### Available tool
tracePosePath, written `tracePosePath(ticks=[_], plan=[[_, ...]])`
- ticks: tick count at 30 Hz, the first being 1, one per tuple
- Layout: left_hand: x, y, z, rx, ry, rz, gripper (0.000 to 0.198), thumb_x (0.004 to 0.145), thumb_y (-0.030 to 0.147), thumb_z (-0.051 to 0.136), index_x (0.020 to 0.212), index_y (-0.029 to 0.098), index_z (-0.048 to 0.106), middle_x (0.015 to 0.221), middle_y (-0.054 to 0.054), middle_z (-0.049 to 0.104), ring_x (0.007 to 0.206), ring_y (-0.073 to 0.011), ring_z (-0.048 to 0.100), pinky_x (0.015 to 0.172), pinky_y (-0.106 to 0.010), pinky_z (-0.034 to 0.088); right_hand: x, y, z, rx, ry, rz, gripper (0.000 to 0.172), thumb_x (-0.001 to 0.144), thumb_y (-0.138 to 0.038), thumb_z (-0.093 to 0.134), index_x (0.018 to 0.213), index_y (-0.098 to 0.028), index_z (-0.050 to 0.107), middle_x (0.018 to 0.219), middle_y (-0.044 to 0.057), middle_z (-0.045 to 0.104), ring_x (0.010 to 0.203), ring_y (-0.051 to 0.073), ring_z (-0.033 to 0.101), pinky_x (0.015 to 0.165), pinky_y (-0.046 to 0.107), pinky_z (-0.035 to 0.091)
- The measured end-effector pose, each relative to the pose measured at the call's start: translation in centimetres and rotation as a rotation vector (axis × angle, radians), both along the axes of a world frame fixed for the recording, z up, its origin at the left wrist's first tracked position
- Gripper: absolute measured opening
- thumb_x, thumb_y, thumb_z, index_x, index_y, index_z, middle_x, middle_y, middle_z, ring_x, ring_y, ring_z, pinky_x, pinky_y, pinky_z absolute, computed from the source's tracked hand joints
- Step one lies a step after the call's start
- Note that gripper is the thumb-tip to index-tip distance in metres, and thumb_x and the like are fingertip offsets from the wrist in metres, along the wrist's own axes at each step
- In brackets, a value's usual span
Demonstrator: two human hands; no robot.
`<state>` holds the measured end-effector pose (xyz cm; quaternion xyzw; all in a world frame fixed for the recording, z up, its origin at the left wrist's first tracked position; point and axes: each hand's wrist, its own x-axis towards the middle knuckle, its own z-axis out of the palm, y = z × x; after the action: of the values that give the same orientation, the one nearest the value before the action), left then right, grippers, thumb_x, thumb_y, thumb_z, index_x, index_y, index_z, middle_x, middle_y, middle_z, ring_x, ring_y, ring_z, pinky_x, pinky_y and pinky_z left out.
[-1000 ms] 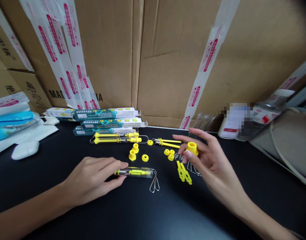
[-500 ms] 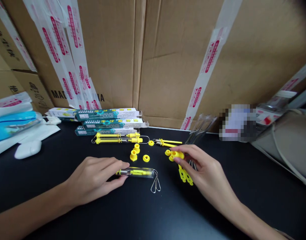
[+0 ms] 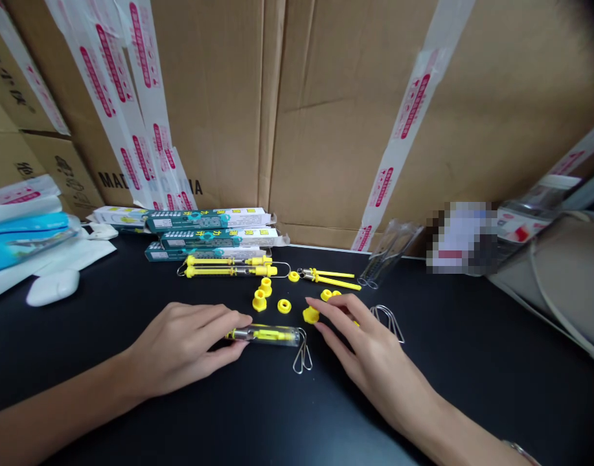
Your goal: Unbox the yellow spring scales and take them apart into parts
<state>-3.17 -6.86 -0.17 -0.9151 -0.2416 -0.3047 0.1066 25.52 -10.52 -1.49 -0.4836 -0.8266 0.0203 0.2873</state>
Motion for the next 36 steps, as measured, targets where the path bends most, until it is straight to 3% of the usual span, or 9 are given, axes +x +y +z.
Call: tracePosePath(ticks=[3,5,10,17,24,32,34,36], plan=[[-0.1,0.1,-0.1,-0.007,0.006,0.015,0.014,0.095,0.020,0.062,0.109,0.020,0.063,0.077,0.004,0.071,0.059,-0.0111,0.067,0.054,-0.023,0.047,-0.3,-0.2,-0.7,0.008,0.024,-0.019,0.045,0.103,-0.019,0.044,0.148,-0.017,0.043,0.117,0.015,0.060,0.092,0.024,0.070,0.079,0.042,0.064],[-0.1,0.0,-0.1,-0.009,0.015,0.017,0.014,0.095,0.021,0.061,0.109,0.020,0.063,0.077,0.005,0.070,0.059,-0.0110,0.067,0.054,-0.023,0.046,-0.4,-0.3,-0.9,0.010,0.046,-0.001,0.047,0.103,-0.018,0.044,0.150,-0.018,0.040,0.124,0.015,0.059,0.100,0.024,0.070,0.086,0.042,0.064],[-0.2,-0.1,-0.1,-0.019,0.008,0.011,0.014,0.096,0.021,0.060,0.110,0.020,0.063,0.078,0.004,0.071,0.061,-0.0109,0.068,0.056,-0.023,0.047,-0.5,-0.4,-1.0,0.028,-0.007,0.043,0.042,0.103,-0.015,0.041,0.145,-0.016,0.044,0.142,0.016,0.053,0.126,0.026,0.060,0.105,0.045,0.055],[0.0,0.0,-0.1,-0.020,0.015,0.013,0.015,0.095,0.021,0.061,0.110,0.020,0.062,0.078,0.005,0.071,0.061,-0.0115,0.068,0.055,-0.024,0.047,-0.5,-0.5,-1.0,0.113,-0.037,0.065,0.039,0.103,-0.015,0.041,0.141,-0.013,0.051,0.135,0.017,0.060,0.124,0.027,0.062,0.108,0.047,0.053],[0.0,-0.2,0.0,-0.010,0.013,0.010,0.013,0.096,0.021,0.060,0.109,0.020,0.062,0.079,0.004,0.072,0.062,-0.0115,0.069,0.055,-0.024,0.048,-0.7,0.1,-0.6,-0.005,-0.101,0.085,0.047,0.104,-0.016,0.036,0.151,-0.010,0.041,0.153,0.018,0.047,0.138,0.027,0.051,0.114,0.047,0.046],[0.0,0.0,0.0,-0.022,0.023,0.014,0.014,0.096,0.021,0.061,0.109,0.019,0.064,0.080,0.004,0.072,0.063,-0.0113,0.069,0.057,-0.024,0.048,-0.8,1.2,-0.4,0.004,-0.092,0.200,0.055,0.102,-0.005,0.030,0.156,-0.013,0.027,0.159,0.014,0.040,0.148,0.021,0.034,0.120,0.047,0.038],[0.0,0.0,0.0,-0.015,0.018,0.015,0.014,0.096,0.020,0.061,0.109,0.019,0.064,0.080,0.004,0.072,0.063,-0.0113,0.069,0.057,-0.024,0.048,-0.8,0.9,0.1,0.036,-0.066,0.214,0.051,0.103,-0.009,0.033,0.155,-0.012,0.030,0.156,0.016,0.043,0.147,0.023,0.036,0.118,0.048,0.040],[0.0,-0.1,-0.1,-0.015,0.009,0.012,0.014,0.095,0.019,0.061,0.109,0.019,0.064,0.079,0.004,0.072,0.063,-0.0110,0.069,0.057,-0.023,0.048,-0.9,0.4,0.6,0.058,-0.021,0.244,0.044,0.105,-0.020,0.041,0.148,-0.011,0.039,0.146,0.018,0.053,0.138,0.026,0.047,0.113,0.049,0.046]])
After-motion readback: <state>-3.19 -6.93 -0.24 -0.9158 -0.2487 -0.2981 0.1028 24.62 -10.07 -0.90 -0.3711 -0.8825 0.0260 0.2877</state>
